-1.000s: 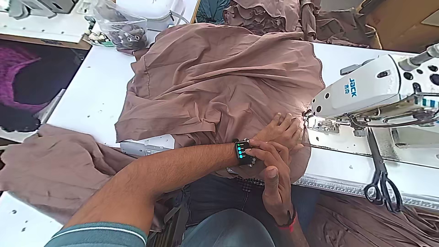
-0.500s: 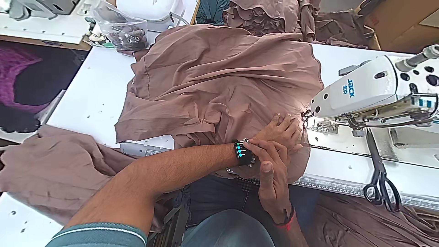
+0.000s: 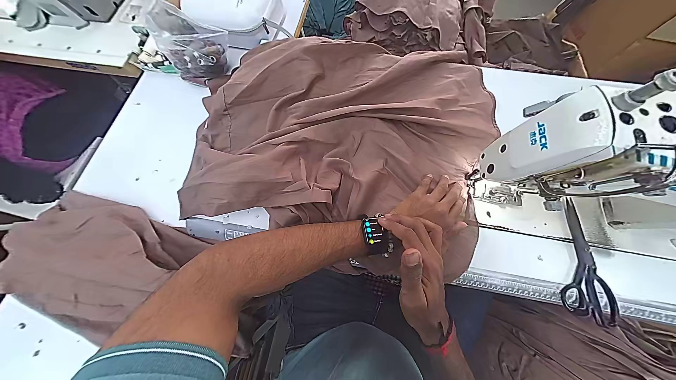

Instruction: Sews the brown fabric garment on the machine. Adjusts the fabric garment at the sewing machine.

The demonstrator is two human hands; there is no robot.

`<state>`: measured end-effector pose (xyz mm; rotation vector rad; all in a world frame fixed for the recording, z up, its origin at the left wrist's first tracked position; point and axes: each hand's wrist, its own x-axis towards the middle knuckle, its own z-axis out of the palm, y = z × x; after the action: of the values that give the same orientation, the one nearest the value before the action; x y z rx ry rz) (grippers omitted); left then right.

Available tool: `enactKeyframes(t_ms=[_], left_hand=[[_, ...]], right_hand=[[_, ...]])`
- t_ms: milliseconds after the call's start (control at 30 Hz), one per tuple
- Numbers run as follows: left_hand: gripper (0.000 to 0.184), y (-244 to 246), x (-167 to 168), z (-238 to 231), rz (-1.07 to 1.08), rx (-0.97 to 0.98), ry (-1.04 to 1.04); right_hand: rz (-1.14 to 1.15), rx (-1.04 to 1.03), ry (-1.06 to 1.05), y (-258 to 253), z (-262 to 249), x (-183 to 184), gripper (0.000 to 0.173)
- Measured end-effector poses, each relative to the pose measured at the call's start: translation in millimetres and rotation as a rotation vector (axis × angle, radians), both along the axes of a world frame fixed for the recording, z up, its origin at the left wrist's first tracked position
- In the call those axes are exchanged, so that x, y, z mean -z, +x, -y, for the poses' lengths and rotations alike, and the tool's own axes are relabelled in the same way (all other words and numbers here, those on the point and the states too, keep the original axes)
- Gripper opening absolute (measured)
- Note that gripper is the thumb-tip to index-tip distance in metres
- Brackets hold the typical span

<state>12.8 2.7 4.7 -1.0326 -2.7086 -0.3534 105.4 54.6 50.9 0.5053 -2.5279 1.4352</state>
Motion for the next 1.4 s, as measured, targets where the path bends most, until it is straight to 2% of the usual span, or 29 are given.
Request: enactKeyframes(t_ms=[67,100,267,400,500,633,733,933,1033,1067,1133,1200,1300,1333,1367,1400], left_hand=[[0.071,5,-22,5,0.063,0.009,-0.153],[0.07,2,-23,6,0.076,0.03,-0.162],[0.066,-11,6,1,-0.031,0.055,0.001],[0.069,2,-18,5,0.037,0.01,-0.059],[0.067,0,-13,4,0.019,0.01,-0.047],[0.064,-13,12,-2,-0.082,0.036,0.019],[0.066,-2,-15,2,0.038,-0.005,-0.064],[0.068,5,-27,4,0.074,-0.023,-0.084],[0.073,17,-50,3,0.148,-0.137,-0.151],[0.071,13,-40,3,0.11,-0.111,-0.128],[0.065,-6,4,-2,-0.023,0.013,0.041],[0.064,-11,11,-1,-0.033,0.041,0.052],[0.064,-2,-3,0,-0.015,-0.009,0.071],[0.066,9,-22,0,0.027,-0.088,-0.013],[0.071,21,-51,-1,0.124,-0.194,-0.197],[0.071,23,-63,-1,0.16,-0.208,-0.304]], right_hand=[[0.004,0.009,-0.029,0,0,0,0.076],[0.003,0.01,-0.041,0,0,0,0.076],[-0.011,-0.013,-0.07,0,-1,1,0.073],[0.002,-0.023,-0.097,0,-3,2,0.073],[0.009,-0.031,-0.104,-1,-4,2,0.075],[0.002,-0.054,-0.116,-1,-6,4,0.074],[0.005,-0.061,-0.106,-1,-6,3,0.075],[0.018,-0.018,-0.067,-1,-3,1,0.074],[0.014,-0.008,0.004,-1,0,-1,0.073],[0.011,-0.004,0.017,-1,0,-1,0.072],[0.005,0.003,0.022,0,1,0,0.072],[0.007,0.005,0.021,0,1,0,0.072],[0.008,0.003,0.021,0,1,0,0.072],[0.01,0.001,0.019,0,1,0,0.073],[0.011,-0.002,0.02,0,1,0,0.073],[0.012,-0.005,0.017,0,0,0,0.074]])
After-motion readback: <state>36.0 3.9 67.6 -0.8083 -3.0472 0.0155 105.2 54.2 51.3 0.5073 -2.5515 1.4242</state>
